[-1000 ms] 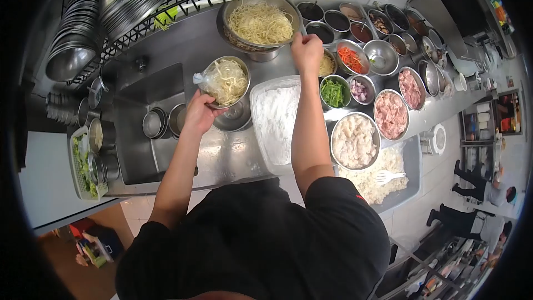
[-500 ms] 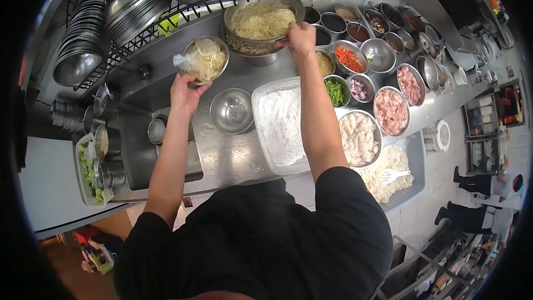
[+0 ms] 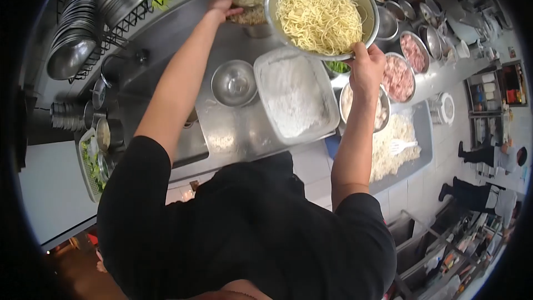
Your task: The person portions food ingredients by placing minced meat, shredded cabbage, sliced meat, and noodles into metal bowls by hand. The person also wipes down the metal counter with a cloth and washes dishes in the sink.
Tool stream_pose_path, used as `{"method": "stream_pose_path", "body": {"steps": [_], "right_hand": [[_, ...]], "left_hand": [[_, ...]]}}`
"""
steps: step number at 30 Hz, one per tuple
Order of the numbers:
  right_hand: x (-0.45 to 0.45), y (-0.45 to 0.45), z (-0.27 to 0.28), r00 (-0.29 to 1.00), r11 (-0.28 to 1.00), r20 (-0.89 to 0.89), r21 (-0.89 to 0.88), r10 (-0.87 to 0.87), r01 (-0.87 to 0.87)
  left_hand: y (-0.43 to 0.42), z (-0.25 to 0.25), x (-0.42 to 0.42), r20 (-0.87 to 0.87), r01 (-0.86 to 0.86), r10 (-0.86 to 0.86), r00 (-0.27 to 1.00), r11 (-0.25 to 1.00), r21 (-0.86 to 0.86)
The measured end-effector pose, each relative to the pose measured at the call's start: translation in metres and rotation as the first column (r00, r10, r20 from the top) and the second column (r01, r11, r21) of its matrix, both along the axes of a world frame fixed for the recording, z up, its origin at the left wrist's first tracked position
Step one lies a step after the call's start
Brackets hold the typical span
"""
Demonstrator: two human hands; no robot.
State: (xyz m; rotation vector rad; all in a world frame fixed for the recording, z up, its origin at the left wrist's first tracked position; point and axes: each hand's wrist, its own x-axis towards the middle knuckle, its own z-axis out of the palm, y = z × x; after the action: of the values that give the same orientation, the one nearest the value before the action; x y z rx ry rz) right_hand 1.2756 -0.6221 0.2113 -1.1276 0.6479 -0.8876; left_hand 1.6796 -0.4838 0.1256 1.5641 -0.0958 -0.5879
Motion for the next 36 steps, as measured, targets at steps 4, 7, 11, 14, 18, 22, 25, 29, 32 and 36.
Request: {"method": "stream_pose_path", "body": {"steps": [4, 7, 11, 14, 18, 22, 25, 29, 32, 36], "right_hand": [[-0.053, 0.04, -0.029, 0.997, 0.999, -0.068, 0.021, 0.046, -0.045], [-0.066, 0.098, -0.027, 0.985, 0.998, -0.169, -0.053, -0.033, 0.024], [-0.081, 0.157, -0.038, 0.967, 0.995, -0.252, -0.093, -0.044, 0.021], [-0.097, 0.194, -0.053, 0.983, 0.995, -0.179, -0.091, -0.051, 0.035], [-0.114, 0.265, -0.036, 0.974, 0.978, -0.115, -0.091, -0.196, 0.186], [-0.145, 0.333, -0.031, 0.929, 0.935, -0.133, -0.141, -0.344, 0.326], [-0.191, 0.385, -0.028, 0.878, 0.875, -0.123, -0.223, -0.463, 0.43], [-0.236, 0.422, -0.027, 0.838, 0.84, -0.099, -0.152, -0.537, 0.52], [-0.29, 0.451, -0.036, 0.788, 0.791, -0.088, -0.131, -0.61, 0.598], [-0.376, 0.495, -0.087, 0.681, 0.722, -0.246, -0.164, -0.69, 0.672]], "left_hand": [[0.074, 0.016, -0.045, 0.384, -0.111, 0.042, 0.922, 0.981, 0.158], [0.154, -0.05, -0.096, 0.689, -0.238, -0.236, 0.685, 0.822, 0.518], [0.224, -0.109, -0.122, 0.166, 0.257, -0.581, 0.796, 0.574, 0.777], [0.262, -0.059, -0.171, 0.697, -0.015, -0.431, 0.573, 0.845, 0.535], [0.313, -0.055, -0.19, 0.976, -0.019, -0.194, 0.1, 0.98, 0.197], [0.359, -0.078, -0.202, 0.916, 0.166, -0.401, -0.013, 0.903, 0.397], [0.38, -0.077, -0.227, 0.961, 0.2, -0.261, 0.09, 0.95, 0.239], [0.387, -0.058, -0.252, 0.973, 0.22, -0.204, 0.11, 0.959, 0.177], [0.381, -0.053, -0.298, 0.967, 0.359, -0.208, 0.148, 0.922, 0.144], [0.362, -0.056, -0.386, 0.79, 0.619, -0.597, 0.14, 0.675, 0.4]]}}
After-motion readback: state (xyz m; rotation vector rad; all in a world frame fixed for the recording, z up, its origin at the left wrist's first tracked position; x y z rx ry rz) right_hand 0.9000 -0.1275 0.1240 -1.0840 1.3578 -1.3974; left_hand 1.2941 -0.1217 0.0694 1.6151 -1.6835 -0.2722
